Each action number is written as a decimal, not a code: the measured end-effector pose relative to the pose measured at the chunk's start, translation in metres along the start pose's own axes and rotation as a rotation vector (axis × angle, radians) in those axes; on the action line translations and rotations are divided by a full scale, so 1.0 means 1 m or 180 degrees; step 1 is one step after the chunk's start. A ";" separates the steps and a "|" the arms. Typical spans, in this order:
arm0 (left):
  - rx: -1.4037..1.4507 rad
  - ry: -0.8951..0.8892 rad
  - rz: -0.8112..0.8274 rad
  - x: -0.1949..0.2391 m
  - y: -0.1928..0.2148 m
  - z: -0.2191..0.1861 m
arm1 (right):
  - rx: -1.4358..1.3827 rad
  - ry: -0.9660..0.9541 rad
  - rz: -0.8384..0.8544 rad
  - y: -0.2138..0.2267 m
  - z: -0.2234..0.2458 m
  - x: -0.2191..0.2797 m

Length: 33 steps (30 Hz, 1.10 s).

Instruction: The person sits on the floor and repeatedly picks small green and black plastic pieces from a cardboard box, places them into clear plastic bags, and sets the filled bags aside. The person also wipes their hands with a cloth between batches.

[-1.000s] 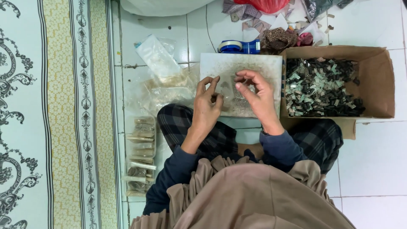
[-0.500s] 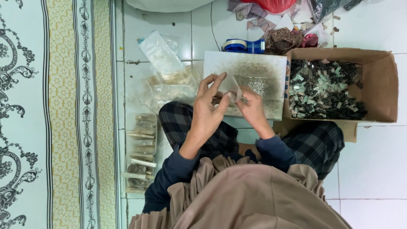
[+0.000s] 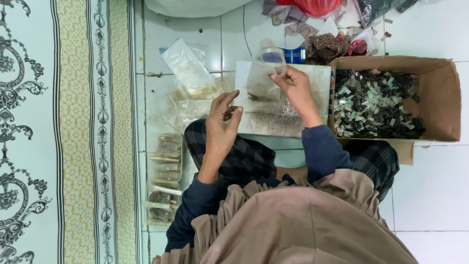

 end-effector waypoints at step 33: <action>-0.1583 -0.0204 0.1722 0.063 -0.068 0.184 | 0.0598 0.0355 0.0705 0.029 -0.118 0.129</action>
Point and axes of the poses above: each hand's wrist, its own x-axis away from the middle knuckle, its own y-axis out of the back of the hand, z = x × y, the point moved 2 cm from there along -x, towards the middle knuckle, and after that the axes turned 10 degrees about -z, right-handed, at the moved point
